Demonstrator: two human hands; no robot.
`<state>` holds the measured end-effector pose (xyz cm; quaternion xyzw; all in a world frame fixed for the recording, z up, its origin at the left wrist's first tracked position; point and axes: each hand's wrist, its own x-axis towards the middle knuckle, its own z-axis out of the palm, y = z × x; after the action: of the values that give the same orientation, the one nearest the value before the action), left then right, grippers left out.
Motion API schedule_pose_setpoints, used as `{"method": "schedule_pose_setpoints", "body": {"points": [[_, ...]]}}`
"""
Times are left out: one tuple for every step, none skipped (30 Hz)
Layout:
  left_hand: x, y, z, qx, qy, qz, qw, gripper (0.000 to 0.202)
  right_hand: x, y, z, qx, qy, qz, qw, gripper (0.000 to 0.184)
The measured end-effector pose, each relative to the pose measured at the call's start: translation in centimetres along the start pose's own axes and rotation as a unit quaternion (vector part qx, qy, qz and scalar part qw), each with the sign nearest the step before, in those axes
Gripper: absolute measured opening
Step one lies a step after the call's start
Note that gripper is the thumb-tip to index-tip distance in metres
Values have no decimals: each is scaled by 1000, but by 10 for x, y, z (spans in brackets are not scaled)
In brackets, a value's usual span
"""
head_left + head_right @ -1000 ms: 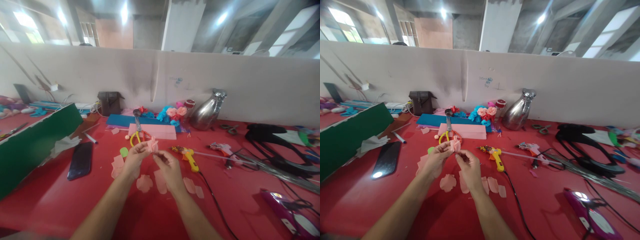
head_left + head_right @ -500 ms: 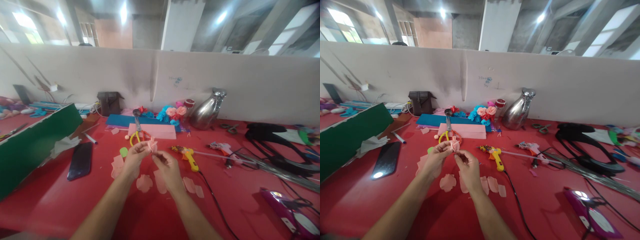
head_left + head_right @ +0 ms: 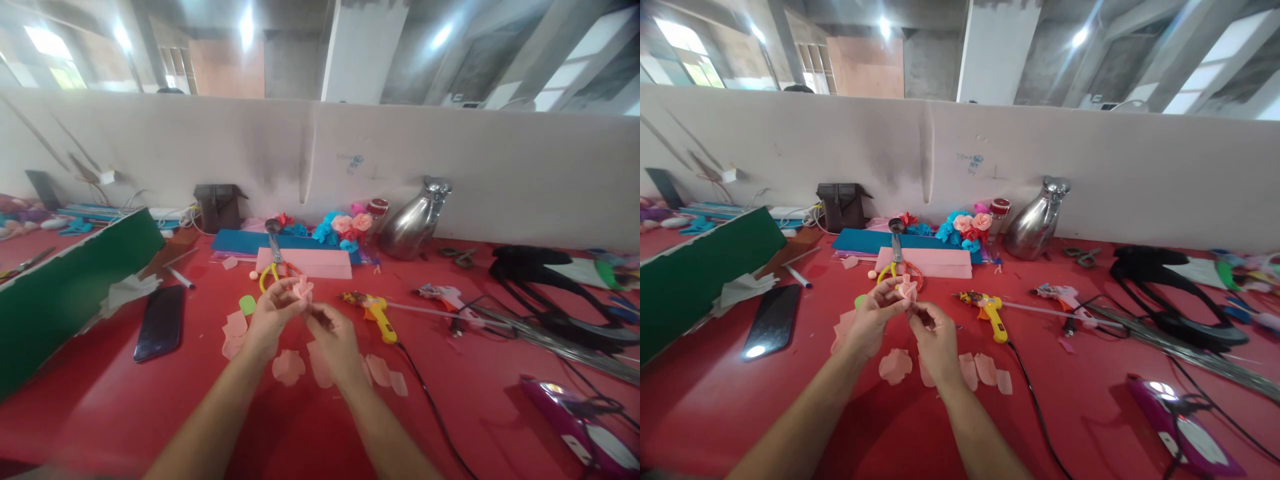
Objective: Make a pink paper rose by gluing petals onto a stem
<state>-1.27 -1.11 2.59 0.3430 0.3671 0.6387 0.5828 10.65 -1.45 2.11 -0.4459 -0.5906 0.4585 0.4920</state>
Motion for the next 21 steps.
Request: {"method": "schedule_pose_setpoints", "body": {"points": [[0, 0, 0, 2, -4, 2, 1000, 40, 0, 0, 0, -2, -1, -3, 1000, 14], [-1, 0, 0, 3, -9, 4, 1000, 41, 0, 0, 0, -3, -4, -8, 1000, 14], [-1, 1, 0, 4, -15, 7, 1000, 41, 0, 1, 0, -4, -6, -13, 1000, 15], [-1, 1, 1, 6, -22, 11, 1000, 41, -1, 1, 0, -4, -9, -17, 1000, 15], [-1, 2, 1, 9, -28, 15, 999, 42, -1, 2, 0, -5, -9, -20, 1000, 16], [-2, 2, 2, 10, -35, 18, 999, 46, -2, 2, 0, -5, -8, -23, 1000, 17], [-2, 2, 2, 9, -42, 18, 999, 49, -2, 3, 0, -6, -2, -26, 1000, 17], [-2, 2, 3, 6, -48, 16, 999, 53, -3, 4, 0, -6, 8, -29, 1000, 17], [-2, 2, 3, 2, -54, 14, 998, 53, -3, 5, 0, -7, 21, -35, 999, 16], [-2, 1, 3, -2, -60, 11, 998, 50, -3, 6, -1, -9, 36, -42, 998, 16], [-2, 0, 4, -4, -64, 9, 998, 44, -3, 7, -1, -13, 52, -52, 997, 15], [-2, 0, 4, -3, -66, 11, 998, 37, -4, 8, -2, -20, 65, -63, 996, 15], [-2, -1, 4, 3, -67, 14, 998, 30, -4, 9, -2, -29, 76, -73, 994, 15], [-2, -1, 4, 13, -69, 18, 997, 24, -4, 9, -3, -41, 82, -84, 992, 15], [-2, -1, 3, 27, -69, 24, 997, 19, -4, 10, -4, -52, 84, -93, 991, 15], [-3, -1, 3, 44, -69, 31, 996, 16, -4, 10, -4, -63, 84, -102, 989, 14], [-3, -1, 3, 61, -68, 40, 995, 14, -4, 9, -4, -71, 83, -112, 988, 13], [-4, 0, 4, 78, -66, 49, 994, 13, -4, 8, -5, -76, 83, -120, 986, 13], [-4, 0, 4, 91, -64, 57, 992, 12, -4, 8, -5, -78, 83, -128, 985, 12], [-4, 0, 4, 97, -59, 63, 991, 11, -5, 7, -5, -79, 84, -132, 985, 11], [-4, 0, 4, 99, -56, 66, 991, 11, -5, 6, -4, -78, 84, -132, 985, 10]]}}
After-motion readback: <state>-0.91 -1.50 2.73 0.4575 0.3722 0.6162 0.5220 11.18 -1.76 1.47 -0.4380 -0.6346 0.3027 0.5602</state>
